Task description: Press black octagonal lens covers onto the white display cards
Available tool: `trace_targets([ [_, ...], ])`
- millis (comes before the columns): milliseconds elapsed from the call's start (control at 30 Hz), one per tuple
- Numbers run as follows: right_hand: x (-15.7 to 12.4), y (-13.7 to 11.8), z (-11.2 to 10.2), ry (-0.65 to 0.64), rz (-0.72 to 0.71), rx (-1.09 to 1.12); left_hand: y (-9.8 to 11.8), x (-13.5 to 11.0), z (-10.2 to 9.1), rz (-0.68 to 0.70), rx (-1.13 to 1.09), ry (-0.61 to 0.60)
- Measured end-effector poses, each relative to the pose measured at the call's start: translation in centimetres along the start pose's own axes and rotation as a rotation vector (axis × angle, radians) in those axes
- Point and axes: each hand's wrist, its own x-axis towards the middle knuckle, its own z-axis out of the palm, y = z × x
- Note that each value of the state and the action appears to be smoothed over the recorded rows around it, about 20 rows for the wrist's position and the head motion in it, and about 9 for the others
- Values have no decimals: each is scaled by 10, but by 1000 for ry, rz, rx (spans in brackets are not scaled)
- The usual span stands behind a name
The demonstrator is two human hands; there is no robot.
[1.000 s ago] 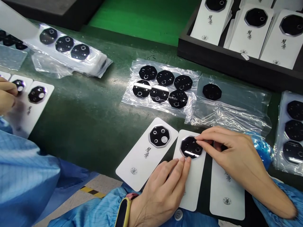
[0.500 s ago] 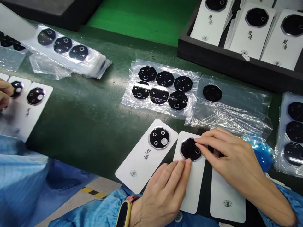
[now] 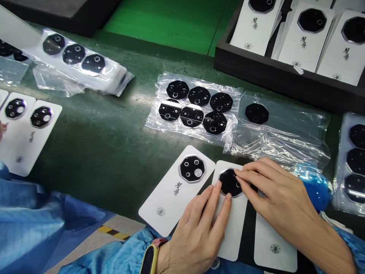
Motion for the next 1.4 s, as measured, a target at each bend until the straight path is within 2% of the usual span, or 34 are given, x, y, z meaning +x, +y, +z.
trace_targets([
  [300,2,-3,-8,-94,-127,-191,-1,5,0,20,24,21],
  [533,-14,-4,-11,-15,-87,-187,2,4,3,5,36,59],
  [800,-28,-11,-5,4,-52,-246,2,0,4,38,62,68],
  [967,-40,-23,0,56,-22,-296,2,0,6,46,80,104],
  [1133,-43,-36,11,136,-55,-344,4,3,6,50,79,139],
  [1300,-36,-23,-1,137,-10,-249,4,4,4,76,101,144],
  [1400,-32,-11,-6,187,62,-299,3,2,2,83,88,143],
])
